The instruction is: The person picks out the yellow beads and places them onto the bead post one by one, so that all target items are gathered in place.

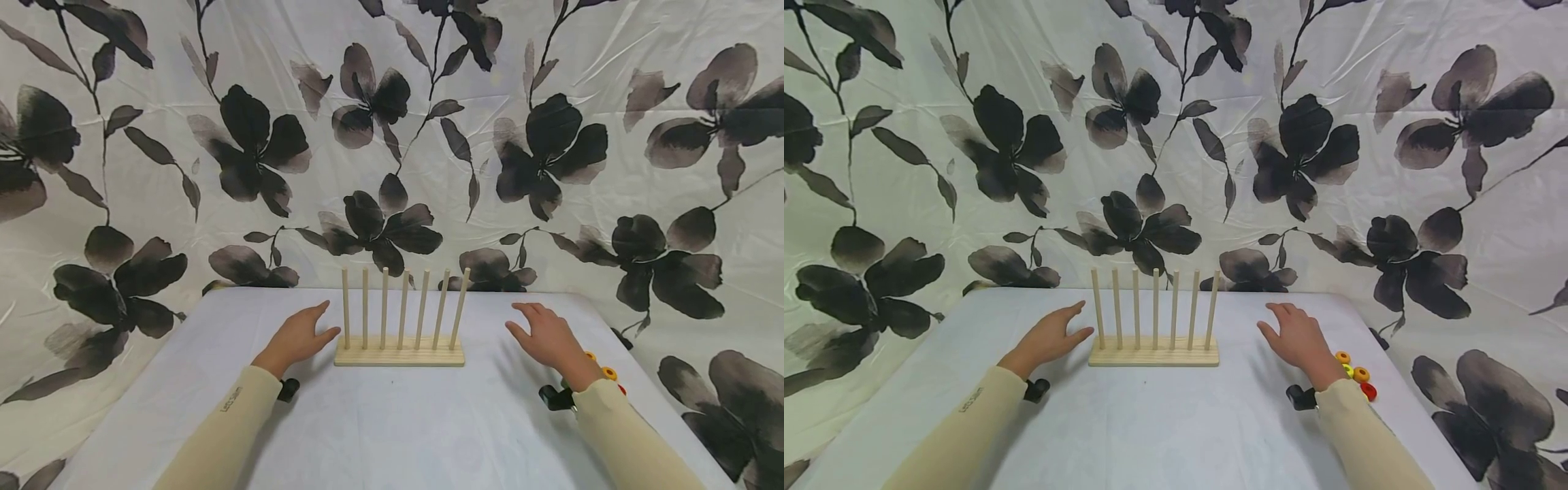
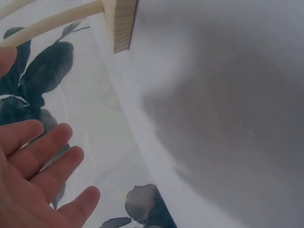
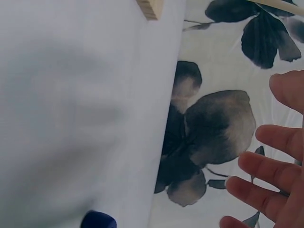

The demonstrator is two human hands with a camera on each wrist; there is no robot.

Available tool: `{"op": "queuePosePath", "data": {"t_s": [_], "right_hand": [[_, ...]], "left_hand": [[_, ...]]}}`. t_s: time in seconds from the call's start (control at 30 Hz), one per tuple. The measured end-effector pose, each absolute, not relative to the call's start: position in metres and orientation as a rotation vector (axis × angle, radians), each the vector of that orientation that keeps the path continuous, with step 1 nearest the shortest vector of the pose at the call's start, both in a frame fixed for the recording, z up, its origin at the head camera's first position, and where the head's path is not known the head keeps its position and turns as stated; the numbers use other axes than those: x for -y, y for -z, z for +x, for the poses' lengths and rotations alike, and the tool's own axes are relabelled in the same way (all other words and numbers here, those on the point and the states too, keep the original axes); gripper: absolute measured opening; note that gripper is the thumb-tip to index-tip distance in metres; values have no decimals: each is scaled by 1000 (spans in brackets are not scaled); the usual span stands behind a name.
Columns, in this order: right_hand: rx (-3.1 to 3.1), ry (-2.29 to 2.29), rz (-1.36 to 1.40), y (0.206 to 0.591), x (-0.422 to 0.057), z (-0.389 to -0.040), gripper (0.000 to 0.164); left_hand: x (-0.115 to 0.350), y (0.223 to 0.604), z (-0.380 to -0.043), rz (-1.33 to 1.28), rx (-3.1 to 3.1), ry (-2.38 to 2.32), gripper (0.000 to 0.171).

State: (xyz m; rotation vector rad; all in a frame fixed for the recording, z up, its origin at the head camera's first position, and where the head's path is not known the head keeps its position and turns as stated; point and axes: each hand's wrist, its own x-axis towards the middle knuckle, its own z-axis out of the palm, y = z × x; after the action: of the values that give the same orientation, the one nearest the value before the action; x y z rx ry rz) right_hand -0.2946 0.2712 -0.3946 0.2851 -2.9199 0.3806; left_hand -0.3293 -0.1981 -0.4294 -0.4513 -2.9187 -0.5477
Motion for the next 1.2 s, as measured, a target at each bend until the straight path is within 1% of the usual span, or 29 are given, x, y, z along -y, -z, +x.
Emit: {"op": "queuePosePath", "data": {"t_s": [0.27,0.53,0.8,0.97,1.2], "right_hand": [[2980,-467,281,399,-281,-288,60],[2961,-448,326,400,-289,-276,55],[3012,-441,280,403,-296,-263,56],[3029,-447,287,407,-304,-257,54],[3064,-449,265,414,-311,-248,51]], "left_hand": [[200,436,-328,-447,2958,618,74],[197,438,-325,-445,2988,650,76],[199,443,-324,-473,2983,657,75],[198,445,-324,-494,2990,686,76],[197,449,-324,-507,3038,733,82]]}}
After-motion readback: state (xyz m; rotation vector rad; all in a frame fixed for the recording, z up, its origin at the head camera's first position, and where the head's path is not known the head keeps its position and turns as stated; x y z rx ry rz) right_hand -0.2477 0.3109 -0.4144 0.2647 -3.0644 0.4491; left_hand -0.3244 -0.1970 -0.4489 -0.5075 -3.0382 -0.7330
